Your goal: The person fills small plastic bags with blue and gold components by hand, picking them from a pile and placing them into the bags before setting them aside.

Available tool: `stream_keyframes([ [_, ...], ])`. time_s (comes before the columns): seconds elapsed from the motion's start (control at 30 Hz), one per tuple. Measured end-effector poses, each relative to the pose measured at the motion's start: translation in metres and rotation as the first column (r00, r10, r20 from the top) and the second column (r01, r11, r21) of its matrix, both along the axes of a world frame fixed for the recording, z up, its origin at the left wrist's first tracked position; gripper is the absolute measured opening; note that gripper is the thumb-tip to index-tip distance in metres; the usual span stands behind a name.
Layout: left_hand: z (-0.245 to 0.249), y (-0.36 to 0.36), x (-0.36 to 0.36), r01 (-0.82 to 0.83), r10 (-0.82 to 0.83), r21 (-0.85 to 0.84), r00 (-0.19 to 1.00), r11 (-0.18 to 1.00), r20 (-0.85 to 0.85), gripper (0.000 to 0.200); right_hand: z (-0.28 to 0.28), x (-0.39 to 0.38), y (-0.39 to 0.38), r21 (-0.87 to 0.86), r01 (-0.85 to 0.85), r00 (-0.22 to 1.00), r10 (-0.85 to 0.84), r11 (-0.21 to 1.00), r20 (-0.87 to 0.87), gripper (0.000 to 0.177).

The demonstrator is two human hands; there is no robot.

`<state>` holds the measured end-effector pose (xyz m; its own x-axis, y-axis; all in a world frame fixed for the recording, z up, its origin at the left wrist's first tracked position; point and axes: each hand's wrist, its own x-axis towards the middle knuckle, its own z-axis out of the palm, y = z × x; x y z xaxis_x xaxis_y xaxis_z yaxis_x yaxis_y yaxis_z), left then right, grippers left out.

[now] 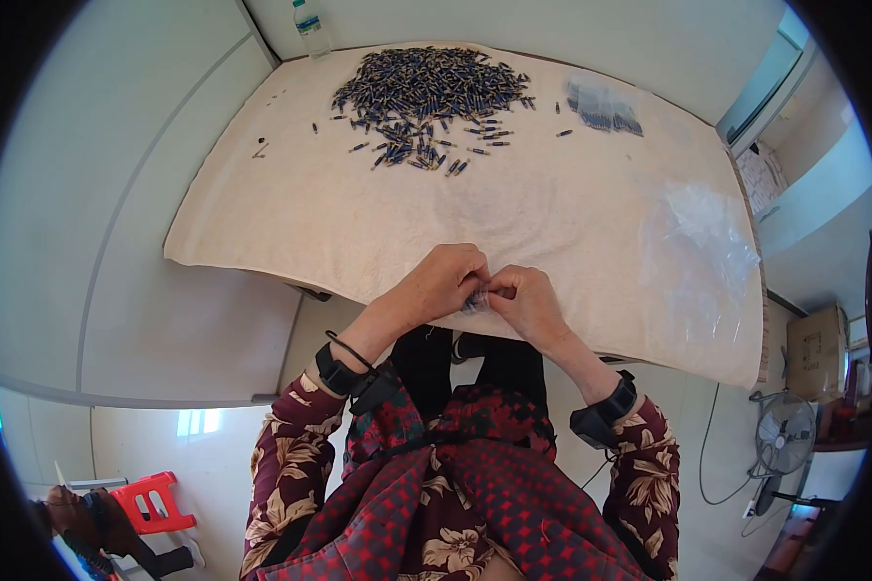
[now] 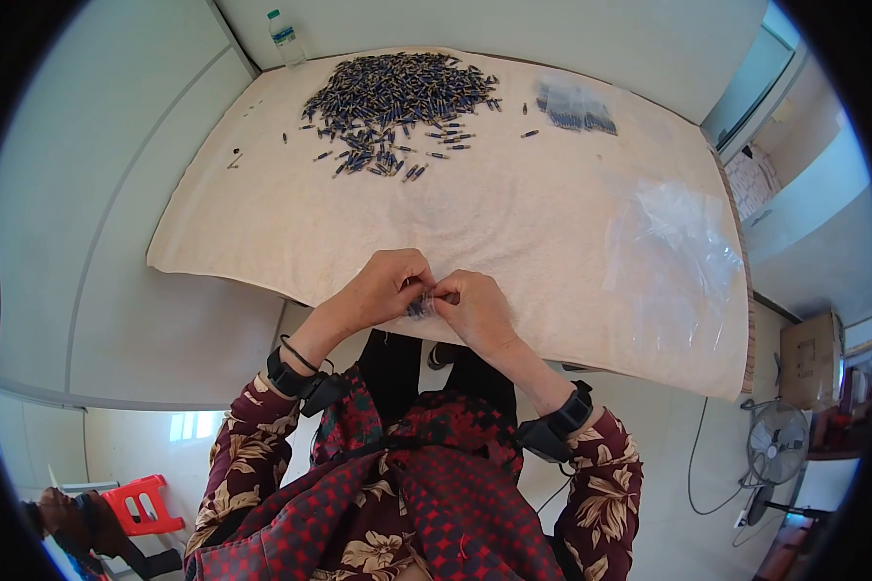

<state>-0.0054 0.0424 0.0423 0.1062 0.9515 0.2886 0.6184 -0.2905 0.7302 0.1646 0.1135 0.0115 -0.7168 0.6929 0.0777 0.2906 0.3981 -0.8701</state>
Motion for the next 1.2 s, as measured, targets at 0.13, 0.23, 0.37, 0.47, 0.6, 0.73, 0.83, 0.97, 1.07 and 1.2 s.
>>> stream_keyframes([
  [0.13,-0.002,0.003,-0.001,0.007,-0.007,0.003,1.0,1.0,-0.011,0.008,0.004,0.0,0.0,0.027,-0.027,0.999,0.026,0.999,0.036,0.01],
  [0.23,-0.005,0.004,-0.003,0.018,-0.018,0.004,1.0,1.0,-0.001,0.008,0.012,0.003,-0.003,0.063,-0.062,0.998,0.061,0.996,0.015,0.011],
  [0.37,-0.008,0.004,-0.006,0.014,-0.014,-0.017,1.0,1.0,0.022,0.008,0.009,0.001,0.004,0.133,-0.129,0.991,0.122,0.983,0.059,0.013],
  [0.47,-0.008,0.003,-0.007,0.006,-0.005,-0.027,0.999,1.0,0.038,0.008,0.011,-0.001,0.006,0.122,-0.134,0.989,0.126,0.983,0.071,0.015],
  [0.6,-0.008,0.003,-0.009,-0.002,0.003,-0.025,0.999,1.0,0.054,0.009,0.017,-0.003,0.004,0.067,-0.103,0.991,0.096,0.992,0.092,0.017],
  [0.73,-0.009,0.002,-0.008,-0.006,0.008,-0.03,0.998,1.0,0.068,0.011,0.012,-0.003,0.004,0.073,-0.091,0.993,0.085,0.993,0.082,0.017],
  [0.83,-0.011,-0.001,-0.008,-0.014,0.018,-0.044,0.995,0.999,0.099,0.014,0.008,-0.002,0.004,0.1,-0.095,0.994,0.089,0.99,0.063,0.017],
  [0.97,-0.018,-0.015,-0.007,-0.173,0.164,0.03,0.968,0.985,0.19,0.021,0.007,0.0,0.002,0.112,-0.09,0.996,0.086,0.99,0.038,0.017],
  [1.07,-0.033,-0.033,-0.008,-0.288,0.285,0.261,0.957,0.922,0.049,0.028,0.008,0.0,0.0,0.091,-0.078,0.997,0.077,0.993,0.022,0.016],
  [1.2,-0.028,-0.049,0.003,-0.213,0.227,0.259,0.974,0.942,-0.023,0.034,0.008,0.001,0.0,0.13,-0.092,0.996,0.089,0.987,0.031,0.015],
])
